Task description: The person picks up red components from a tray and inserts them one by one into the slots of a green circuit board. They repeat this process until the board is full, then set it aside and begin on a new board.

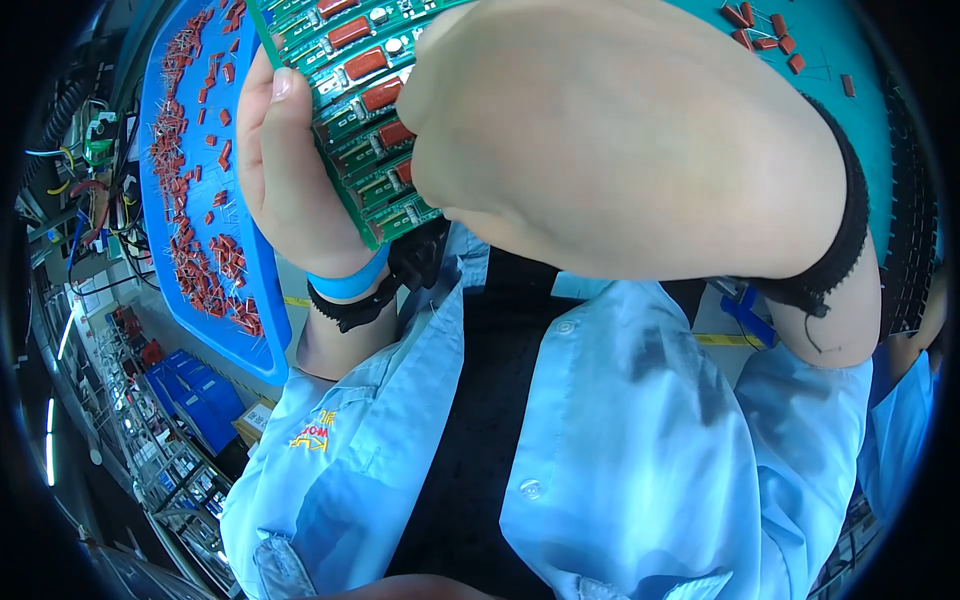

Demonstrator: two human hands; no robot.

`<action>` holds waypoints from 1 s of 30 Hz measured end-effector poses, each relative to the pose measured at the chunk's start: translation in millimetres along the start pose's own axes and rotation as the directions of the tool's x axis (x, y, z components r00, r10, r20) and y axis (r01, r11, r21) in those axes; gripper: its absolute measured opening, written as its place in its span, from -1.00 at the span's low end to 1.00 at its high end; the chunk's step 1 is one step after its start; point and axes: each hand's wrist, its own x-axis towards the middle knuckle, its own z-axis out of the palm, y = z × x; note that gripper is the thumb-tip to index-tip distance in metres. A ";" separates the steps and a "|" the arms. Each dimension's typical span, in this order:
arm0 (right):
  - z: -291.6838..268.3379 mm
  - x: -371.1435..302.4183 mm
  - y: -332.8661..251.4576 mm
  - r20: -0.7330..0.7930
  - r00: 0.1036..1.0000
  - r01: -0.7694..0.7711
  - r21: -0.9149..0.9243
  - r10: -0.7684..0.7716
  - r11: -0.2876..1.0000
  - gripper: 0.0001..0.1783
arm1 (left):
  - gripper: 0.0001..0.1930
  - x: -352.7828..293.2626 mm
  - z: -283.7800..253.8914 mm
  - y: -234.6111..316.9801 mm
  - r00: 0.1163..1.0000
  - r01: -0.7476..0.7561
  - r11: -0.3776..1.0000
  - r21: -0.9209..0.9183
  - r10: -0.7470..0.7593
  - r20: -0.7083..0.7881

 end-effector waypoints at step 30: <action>-26.3 -11.4 98.9 -0.625 0.708 0.359 -0.082 -0.329 0.930 -0.87 | -0.61 -5.0 -0.2 -1.2 0.999 -0.021 0.995 -0.094 0.018 -0.028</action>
